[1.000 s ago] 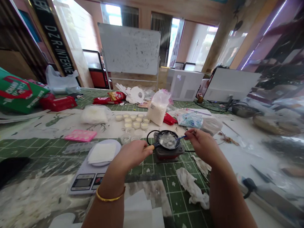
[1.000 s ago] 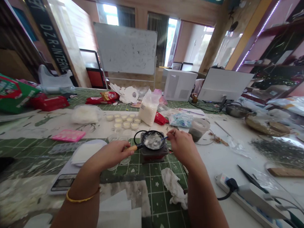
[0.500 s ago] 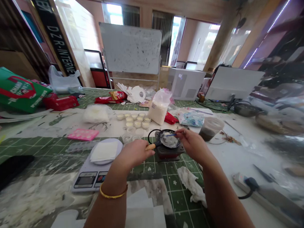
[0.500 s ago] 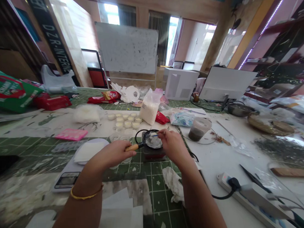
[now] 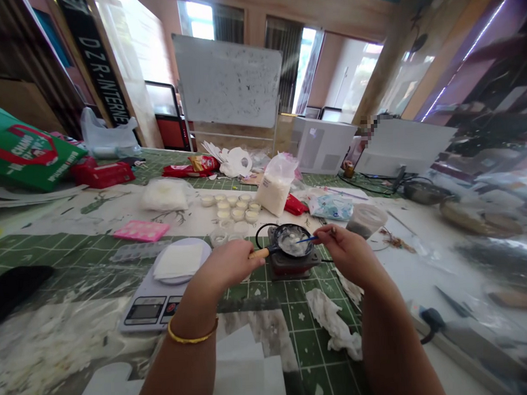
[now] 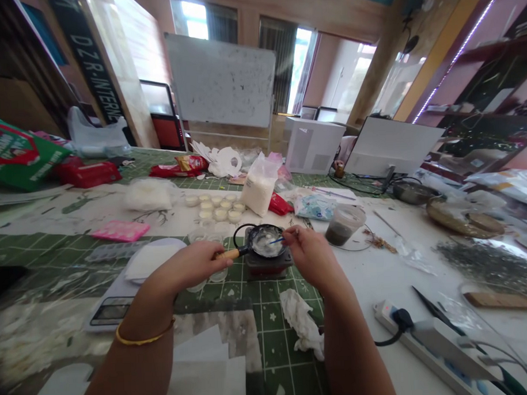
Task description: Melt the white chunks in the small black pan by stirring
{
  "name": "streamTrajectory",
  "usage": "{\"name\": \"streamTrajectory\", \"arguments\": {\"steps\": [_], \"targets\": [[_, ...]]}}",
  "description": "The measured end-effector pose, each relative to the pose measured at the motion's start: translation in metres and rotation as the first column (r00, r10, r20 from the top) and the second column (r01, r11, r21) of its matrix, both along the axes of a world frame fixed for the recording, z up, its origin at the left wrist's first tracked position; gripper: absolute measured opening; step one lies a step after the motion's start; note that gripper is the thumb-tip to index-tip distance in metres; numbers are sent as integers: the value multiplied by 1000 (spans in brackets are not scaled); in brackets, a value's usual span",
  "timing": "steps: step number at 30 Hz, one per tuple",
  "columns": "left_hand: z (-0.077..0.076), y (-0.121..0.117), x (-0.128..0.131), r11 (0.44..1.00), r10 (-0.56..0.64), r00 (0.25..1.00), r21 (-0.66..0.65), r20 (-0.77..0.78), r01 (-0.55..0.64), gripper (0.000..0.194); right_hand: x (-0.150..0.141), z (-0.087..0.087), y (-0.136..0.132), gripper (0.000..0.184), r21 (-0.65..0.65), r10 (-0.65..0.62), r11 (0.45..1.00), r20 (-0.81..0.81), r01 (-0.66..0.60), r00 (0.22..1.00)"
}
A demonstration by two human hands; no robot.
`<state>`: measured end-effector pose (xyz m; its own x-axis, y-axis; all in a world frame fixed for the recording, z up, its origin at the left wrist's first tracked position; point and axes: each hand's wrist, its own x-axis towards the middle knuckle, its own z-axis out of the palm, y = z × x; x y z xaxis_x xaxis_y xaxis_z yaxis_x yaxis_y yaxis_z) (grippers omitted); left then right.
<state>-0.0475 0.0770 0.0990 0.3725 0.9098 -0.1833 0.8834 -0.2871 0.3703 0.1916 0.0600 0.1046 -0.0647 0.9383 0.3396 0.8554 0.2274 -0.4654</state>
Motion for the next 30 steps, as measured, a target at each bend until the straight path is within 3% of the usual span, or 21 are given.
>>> {"name": "streamTrajectory", "arguments": {"steps": [2, 6, 11, 16, 20, 24, 30], "targets": [[0, 0, 0, 1000, 2, 1000, 8, 7, -2, 35, 1, 0, 1, 27, -15, 23, 1000, -42, -24, 999], [1, 0, -1, 1000, 7, 1000, -1, -1, -7, 36, 6, 3, -1, 26, 32, -128, 991, 33, 127, 991], [0, 0, -2, 1000, -2, 1000, 6, 16, 2, 38, 1, 6, -6, 27, -39, 54, 998, -17, -54, 998], [0, 0, -2, 1000, -18, 1000, 3, 15, 18, 36, 2, 7, -5, 25, 13, -91, 996, 35, 90, 995], [2, -1, -1, 1000, -8, 1000, -14, -5, 8, 37, 3, 9, -9, 25, -5, 8, 1000, -52, -9, 999], [4, -2, -2, 1000, -3, 1000, -19, -2, 3, 37, -4, 7, -7, 23, 104, -86, 990, -124, 99, 989], [4, -2, -3, 1000, 2, 1000, -30, 11, -1, 36, -8, 5, -6, 22, 53, -51, 997, -14, 52, 999]]}}
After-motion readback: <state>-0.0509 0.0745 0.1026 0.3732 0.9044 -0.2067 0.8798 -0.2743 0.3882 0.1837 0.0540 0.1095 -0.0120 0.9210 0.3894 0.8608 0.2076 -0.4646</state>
